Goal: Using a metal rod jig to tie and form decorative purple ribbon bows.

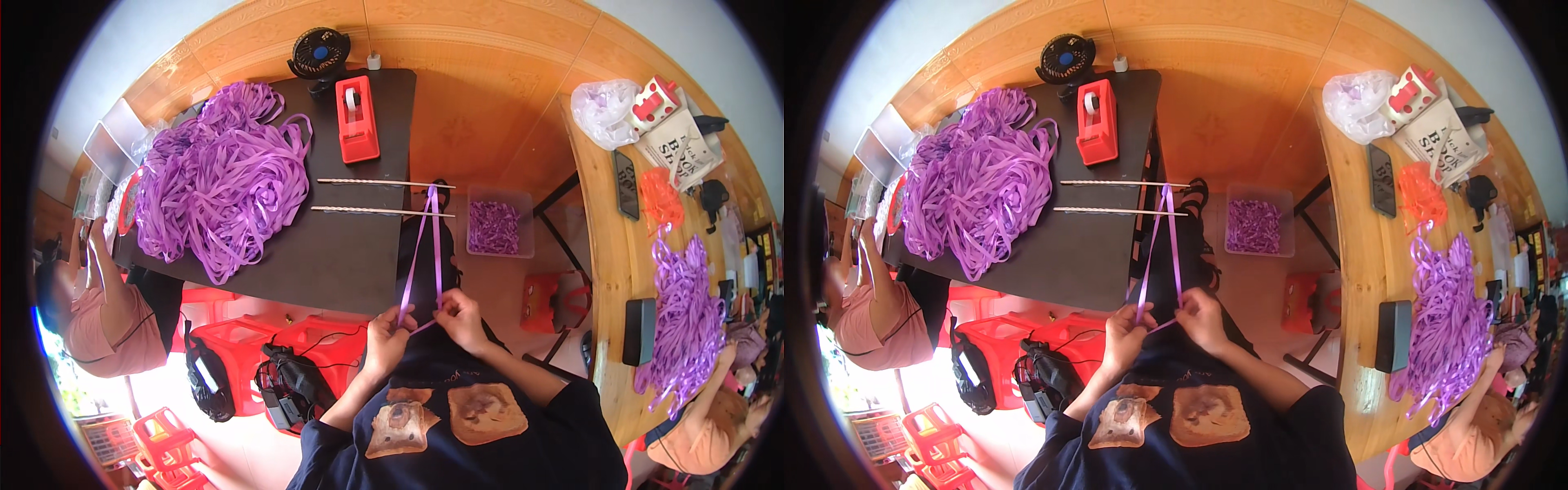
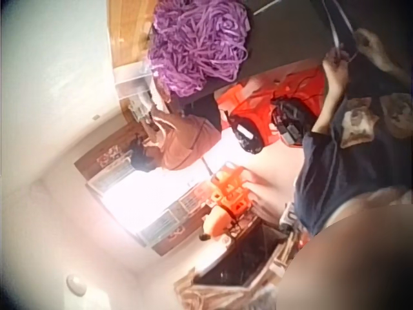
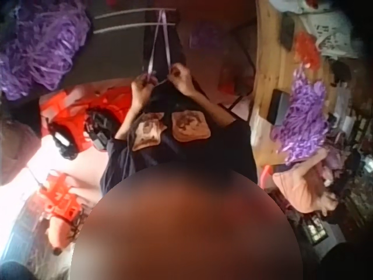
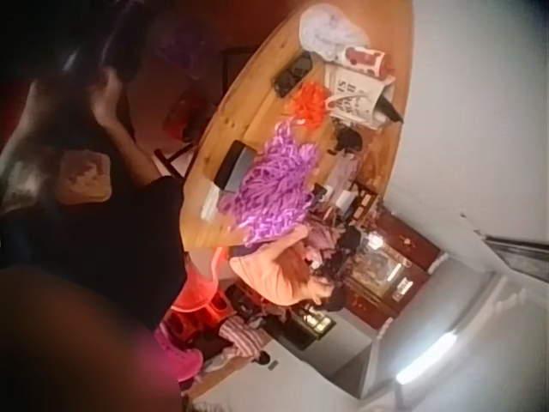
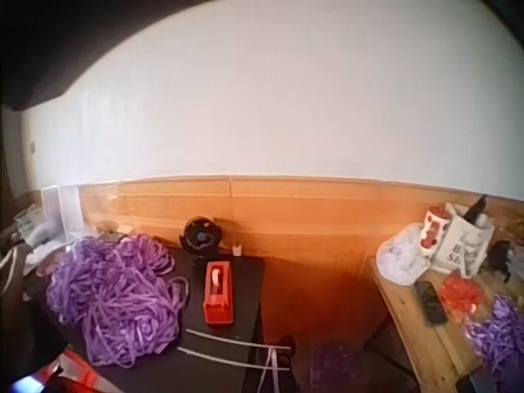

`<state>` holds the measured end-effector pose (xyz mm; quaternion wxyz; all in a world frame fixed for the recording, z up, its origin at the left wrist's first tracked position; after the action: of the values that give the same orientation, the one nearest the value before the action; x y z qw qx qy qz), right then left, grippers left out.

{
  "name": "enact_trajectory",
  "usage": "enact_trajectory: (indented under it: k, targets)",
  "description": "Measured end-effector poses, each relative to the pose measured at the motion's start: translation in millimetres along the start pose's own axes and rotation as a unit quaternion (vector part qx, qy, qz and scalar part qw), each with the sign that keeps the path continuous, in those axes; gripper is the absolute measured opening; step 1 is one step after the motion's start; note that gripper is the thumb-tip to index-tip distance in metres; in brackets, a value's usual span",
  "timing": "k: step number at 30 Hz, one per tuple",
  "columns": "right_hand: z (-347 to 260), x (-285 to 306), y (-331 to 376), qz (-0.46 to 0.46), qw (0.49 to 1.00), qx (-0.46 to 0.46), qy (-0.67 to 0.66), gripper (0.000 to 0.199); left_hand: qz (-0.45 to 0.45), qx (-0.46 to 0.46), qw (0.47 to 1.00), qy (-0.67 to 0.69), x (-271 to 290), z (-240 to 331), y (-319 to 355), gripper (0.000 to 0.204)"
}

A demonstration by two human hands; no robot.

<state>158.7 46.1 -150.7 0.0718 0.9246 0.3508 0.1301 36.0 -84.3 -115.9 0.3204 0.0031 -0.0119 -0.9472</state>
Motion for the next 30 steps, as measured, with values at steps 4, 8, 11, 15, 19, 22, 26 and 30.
enact_trajectory:
  k: [4, 8, 11, 15, 19, 22, 26, 30]
  targets:
    - [17.2, -16.6, 17.3, -0.111, 0.990, -0.073, -0.051, 0.020, -0.048, 0.072, 0.982, 0.167, -7.1, -2.3, 1.9, 0.041]
    - [27.3, -24.7, 23.2, -0.155, 0.977, -0.096, -0.109, 0.021, -0.080, 0.077, 0.962, 0.249, -16.2, -0.1, 1.6, 0.036]
    - [26.0, -22.0, 23.4, -0.172, 0.966, -0.135, -0.141, 0.020, -0.090, 0.092, 0.955, 0.268, -19.1, -2.4, -6.0, 0.030]
    - [30.4, -15.0, 25.0, -0.187, 0.967, -0.134, -0.107, 0.018, -0.075, 0.115, 0.940, 0.313, -26.8, -0.6, -25.2, 0.027]
    - [34.0, 0.9, 24.6, -0.175, 0.966, -0.154, -0.108, 0.018, -0.084, 0.090, 0.956, 0.268, -45.7, 10.5, -52.0, 0.027]
    - [36.9, 17.2, 26.7, -0.124, 0.980, -0.142, -0.056, 0.018, -0.060, 0.058, 0.958, 0.273, -64.4, 25.6, -75.7, 0.027]
    - [50.4, 43.7, 17.8, -0.060, 0.990, -0.114, 0.052, 0.017, -0.001, 0.023, 0.957, 0.288, -76.1, 32.8, -106.7, 0.025]
    - [60.5, 72.9, 4.3, -0.037, 0.988, -0.126, 0.076, 0.015, 0.022, -0.002, 0.944, 0.329, -82.1, 39.9, -131.8, 0.025]
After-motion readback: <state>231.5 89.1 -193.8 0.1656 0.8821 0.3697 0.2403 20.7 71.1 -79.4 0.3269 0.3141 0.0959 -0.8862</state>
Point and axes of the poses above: each hand's wrist, its own y-axis away from the middle knuckle, its own x-axis out of the back of the hand, z = x × y, the point moved 4 cm from there along -y, towards the middle knuckle, and after that the axes turned 9 degrees about -x, right-handed, at the moved point
